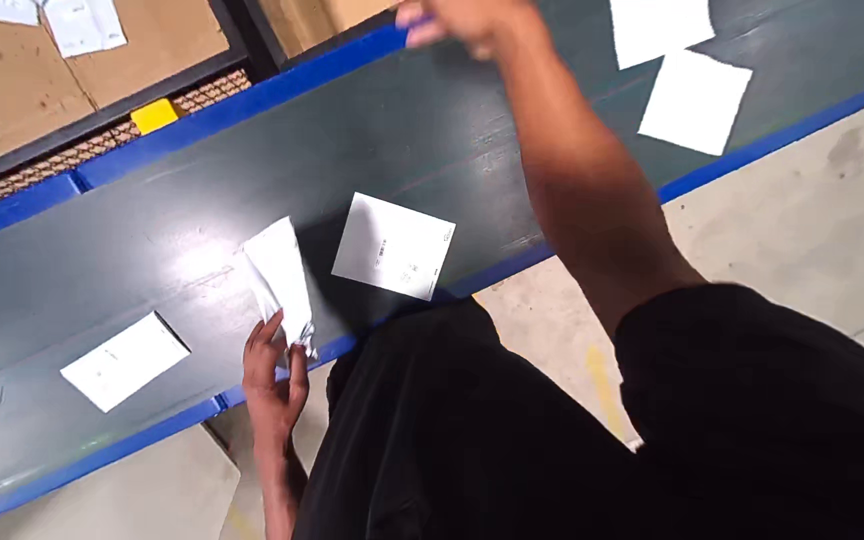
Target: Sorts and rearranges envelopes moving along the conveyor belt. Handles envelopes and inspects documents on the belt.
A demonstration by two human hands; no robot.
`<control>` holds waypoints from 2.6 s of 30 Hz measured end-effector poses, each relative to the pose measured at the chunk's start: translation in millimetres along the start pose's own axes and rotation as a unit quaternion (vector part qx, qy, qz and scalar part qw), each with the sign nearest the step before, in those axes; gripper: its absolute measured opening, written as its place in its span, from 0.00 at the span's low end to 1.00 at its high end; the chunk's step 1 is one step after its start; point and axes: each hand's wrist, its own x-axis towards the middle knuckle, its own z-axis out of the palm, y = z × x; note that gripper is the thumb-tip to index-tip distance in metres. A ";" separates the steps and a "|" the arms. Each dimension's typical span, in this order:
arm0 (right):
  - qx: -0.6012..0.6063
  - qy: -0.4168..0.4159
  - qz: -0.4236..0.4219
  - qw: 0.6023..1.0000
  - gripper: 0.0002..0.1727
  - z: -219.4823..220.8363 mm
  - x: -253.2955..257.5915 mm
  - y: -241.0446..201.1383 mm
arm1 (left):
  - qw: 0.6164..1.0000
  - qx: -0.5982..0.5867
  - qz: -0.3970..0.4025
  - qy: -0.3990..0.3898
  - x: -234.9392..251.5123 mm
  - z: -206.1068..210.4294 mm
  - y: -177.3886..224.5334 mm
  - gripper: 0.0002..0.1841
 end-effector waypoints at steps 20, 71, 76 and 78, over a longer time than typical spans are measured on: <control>0.289 0.047 0.061 0.954 0.34 227.1 -173.6 125.8 | 0.872 0.225 -0.408 0.148 -88.2 -198.7 -334.6 0.50; 0.022 0.183 0.005 0.983 0.34 313.6 -268.2 87.7 | 0.933 -0.244 -0.193 0.180 250.0 -328.6 -259.7 0.47; 0.036 0.179 0.007 0.983 0.32 328.8 -269.2 94.3 | 0.947 0.124 -0.286 -0.078 211.3 -161.1 -251.0 0.45; 0.019 0.164 0.018 0.986 0.33 331.9 -270.5 90.8 | 0.928 0.186 -0.317 -0.060 191.6 -132.4 -261.2 0.43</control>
